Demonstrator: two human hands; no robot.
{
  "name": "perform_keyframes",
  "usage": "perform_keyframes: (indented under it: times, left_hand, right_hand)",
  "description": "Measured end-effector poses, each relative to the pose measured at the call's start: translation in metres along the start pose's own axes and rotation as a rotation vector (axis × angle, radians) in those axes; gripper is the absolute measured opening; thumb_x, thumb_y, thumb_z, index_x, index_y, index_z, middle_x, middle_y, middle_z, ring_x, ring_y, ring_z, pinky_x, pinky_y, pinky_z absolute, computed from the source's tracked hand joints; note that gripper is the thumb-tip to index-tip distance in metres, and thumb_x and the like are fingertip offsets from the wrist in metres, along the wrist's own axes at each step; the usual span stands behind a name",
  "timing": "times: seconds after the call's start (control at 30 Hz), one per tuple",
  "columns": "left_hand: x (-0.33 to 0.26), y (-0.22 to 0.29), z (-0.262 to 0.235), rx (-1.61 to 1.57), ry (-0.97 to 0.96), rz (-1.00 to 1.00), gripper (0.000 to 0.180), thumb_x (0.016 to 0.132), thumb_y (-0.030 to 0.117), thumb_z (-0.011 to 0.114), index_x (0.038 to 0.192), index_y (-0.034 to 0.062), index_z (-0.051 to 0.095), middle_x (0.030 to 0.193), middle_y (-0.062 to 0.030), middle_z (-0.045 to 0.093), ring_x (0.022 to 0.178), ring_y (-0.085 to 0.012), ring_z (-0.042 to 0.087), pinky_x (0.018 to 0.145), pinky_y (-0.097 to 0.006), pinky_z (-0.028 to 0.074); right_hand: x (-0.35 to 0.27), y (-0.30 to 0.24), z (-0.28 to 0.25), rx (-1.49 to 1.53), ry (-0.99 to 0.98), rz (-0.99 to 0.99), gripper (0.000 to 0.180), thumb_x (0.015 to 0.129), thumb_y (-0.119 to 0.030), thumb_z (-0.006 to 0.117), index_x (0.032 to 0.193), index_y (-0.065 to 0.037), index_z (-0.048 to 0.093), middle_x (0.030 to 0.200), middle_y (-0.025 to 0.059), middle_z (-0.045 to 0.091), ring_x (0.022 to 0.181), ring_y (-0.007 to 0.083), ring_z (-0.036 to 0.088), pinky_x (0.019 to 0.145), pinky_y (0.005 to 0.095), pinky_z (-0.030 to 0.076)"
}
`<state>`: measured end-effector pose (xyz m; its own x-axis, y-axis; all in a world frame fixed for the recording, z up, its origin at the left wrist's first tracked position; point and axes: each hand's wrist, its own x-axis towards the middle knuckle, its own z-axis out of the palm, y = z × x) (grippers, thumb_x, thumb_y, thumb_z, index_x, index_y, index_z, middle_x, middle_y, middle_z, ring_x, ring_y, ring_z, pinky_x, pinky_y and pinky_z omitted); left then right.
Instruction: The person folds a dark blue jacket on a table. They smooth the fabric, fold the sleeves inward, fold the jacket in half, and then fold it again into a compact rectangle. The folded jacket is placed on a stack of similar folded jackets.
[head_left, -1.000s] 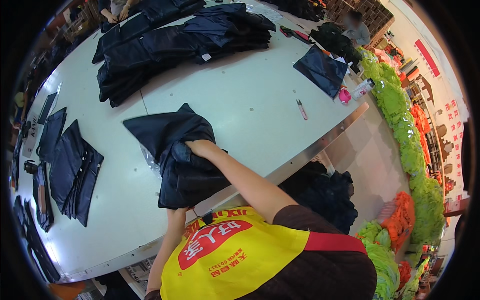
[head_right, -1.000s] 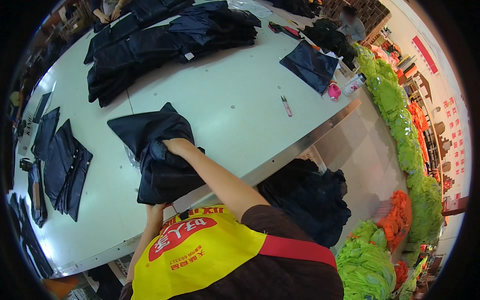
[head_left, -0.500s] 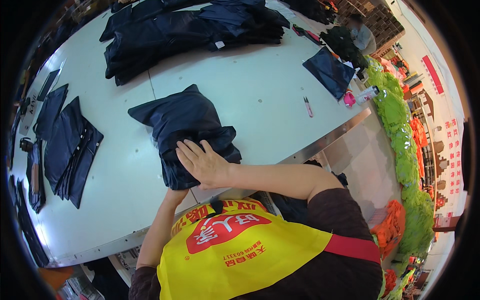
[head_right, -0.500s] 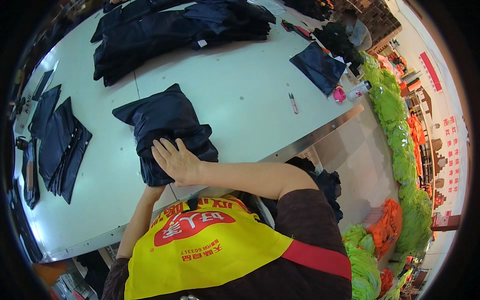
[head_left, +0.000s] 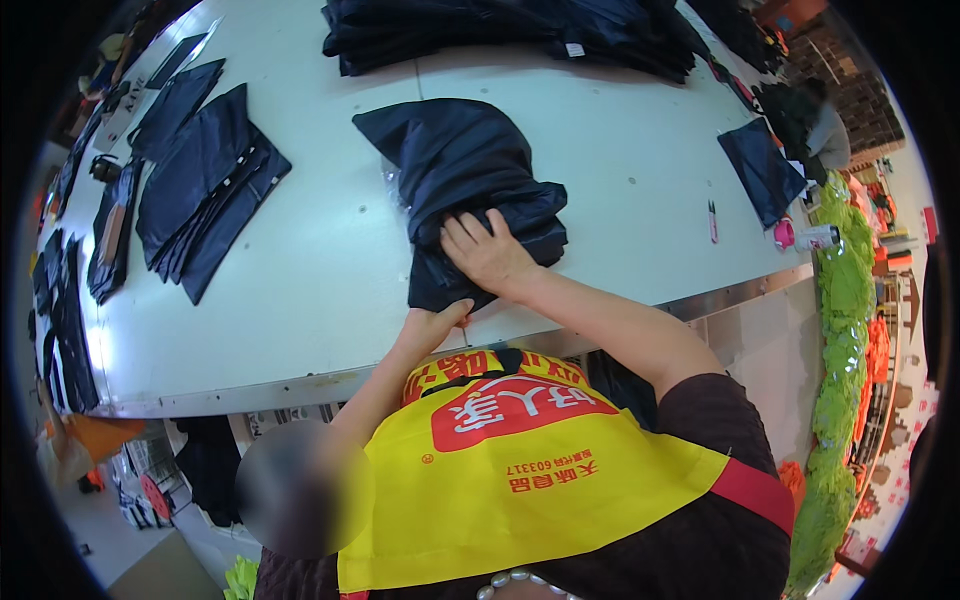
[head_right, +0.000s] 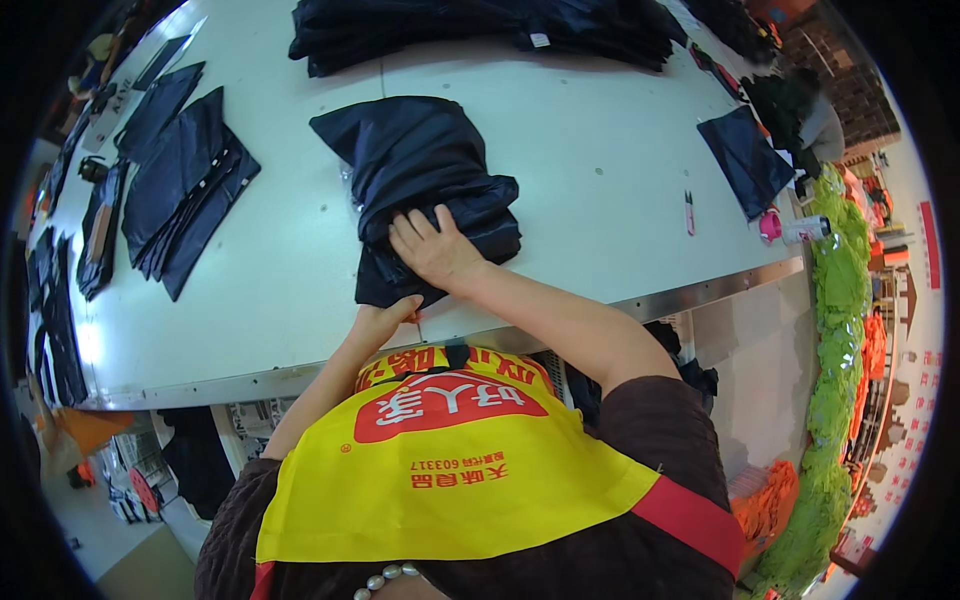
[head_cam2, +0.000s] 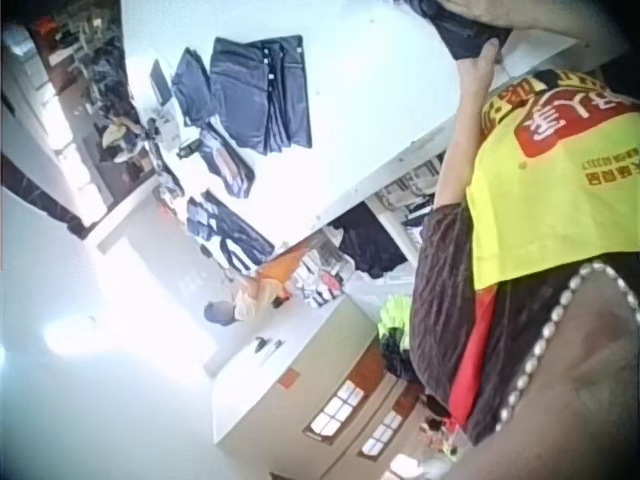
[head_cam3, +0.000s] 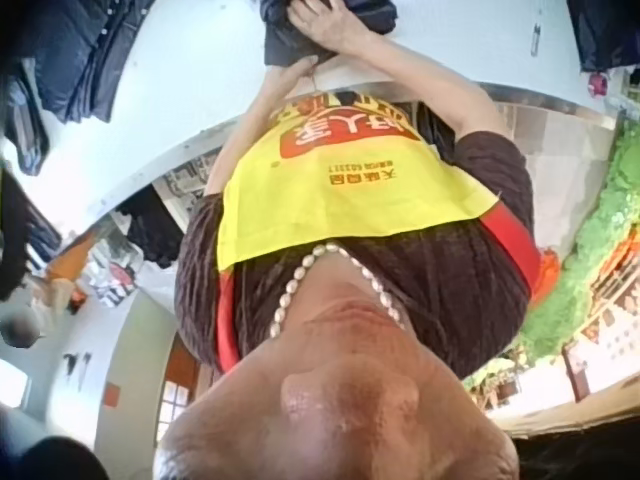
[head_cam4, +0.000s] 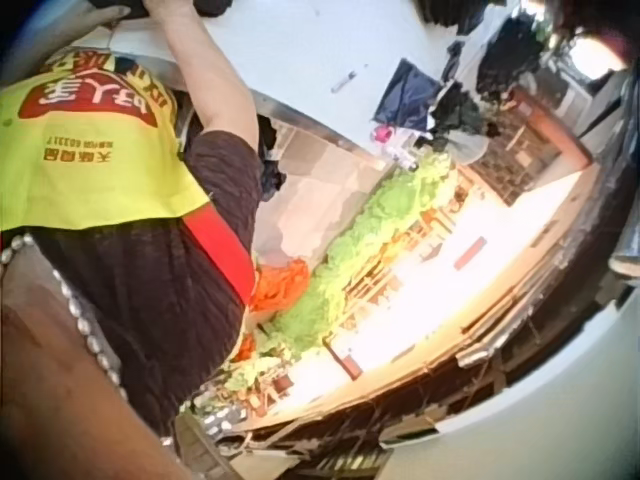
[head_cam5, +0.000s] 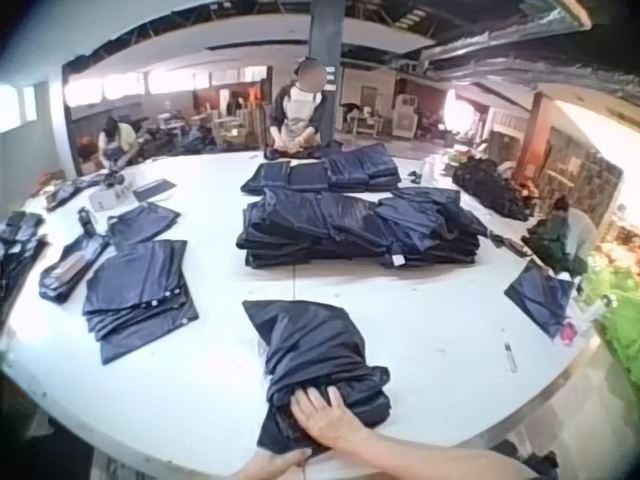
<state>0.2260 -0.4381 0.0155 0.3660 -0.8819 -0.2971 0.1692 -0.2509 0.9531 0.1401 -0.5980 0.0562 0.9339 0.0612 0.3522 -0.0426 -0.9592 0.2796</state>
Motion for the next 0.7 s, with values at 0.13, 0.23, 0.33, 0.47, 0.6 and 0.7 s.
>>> perform_keyframes:
  times: [0.13,0.23,0.33,0.47,0.6,0.7]
  left_hand:
    - [-0.018,0.092,-0.021,0.576,-0.062,-0.031,0.029,0.081,0.029,0.066,0.073,0.0007,0.063,0.061,-0.0081,0.062,0.052,-0.0181,0.058,0.053,-0.031,0.048]
    - [0.006,0.131,-0.013,0.837,0.333,0.401,0.019,0.075,0.025,0.066,0.079,0.0067,0.060,0.068,-0.0095,0.062,0.062,-0.0276,0.061,0.053,-0.037,0.046]
    - [0.058,0.093,-0.020,1.177,0.401,0.674,0.023,0.075,0.019,0.065,0.092,0.0072,0.054,0.072,-0.0107,0.057,0.075,-0.0254,0.060,0.060,-0.037,0.049]
    - [0.082,0.086,-0.018,1.339,0.404,0.746,0.017,0.079,0.014,0.061,0.090,0.0073,0.049,0.068,-0.0109,0.054,0.071,-0.0279,0.061,0.058,-0.038,0.050]
    - [0.098,0.080,-0.023,1.208,0.200,0.788,0.012,0.082,0.013,0.058,0.083,0.0077,0.047,0.062,-0.0096,0.056,0.054,-0.0322,0.059,0.047,-0.041,0.047]
    - [0.061,0.104,0.008,0.899,0.058,0.800,0.015,0.085,0.015,0.059,0.081,0.0049,0.048,0.066,-0.0163,0.056,0.059,-0.0372,0.058,0.049,-0.043,0.045]
  right_hand:
    - [-0.002,0.000,-0.003,0.035,-0.008,-0.070,0.038,0.084,-0.021,0.048,0.118,-0.005,0.055,0.126,0.0132,0.050,0.118,0.0270,0.043,0.093,0.0487,0.034]
    - [-0.005,-0.012,-0.007,0.048,-0.056,-0.123,0.035,0.084,-0.021,0.048,0.114,-0.004,0.058,0.120,0.0141,0.053,0.116,0.0275,0.045,0.093,0.0485,0.035]
    - [0.002,-0.017,-0.007,0.054,-0.031,-0.133,0.032,0.084,-0.021,0.049,0.110,-0.005,0.060,0.115,0.0136,0.055,0.111,0.0276,0.048,0.094,0.0493,0.035]
    - [0.004,-0.015,-0.009,0.045,0.028,-0.113,0.030,0.085,-0.021,0.049,0.107,-0.005,0.062,0.107,0.0120,0.059,0.110,0.0274,0.049,0.096,0.0499,0.034]
    - [0.006,-0.014,-0.003,0.090,-0.098,-0.089,0.027,0.083,-0.020,0.050,0.103,-0.008,0.063,0.108,0.0115,0.060,0.106,0.0264,0.054,0.095,0.0503,0.035]
    - [-0.005,0.002,0.036,0.248,0.028,0.026,0.025,0.081,-0.019,0.052,0.101,-0.012,0.064,0.106,0.0095,0.062,0.100,0.0231,0.058,0.094,0.0488,0.037]
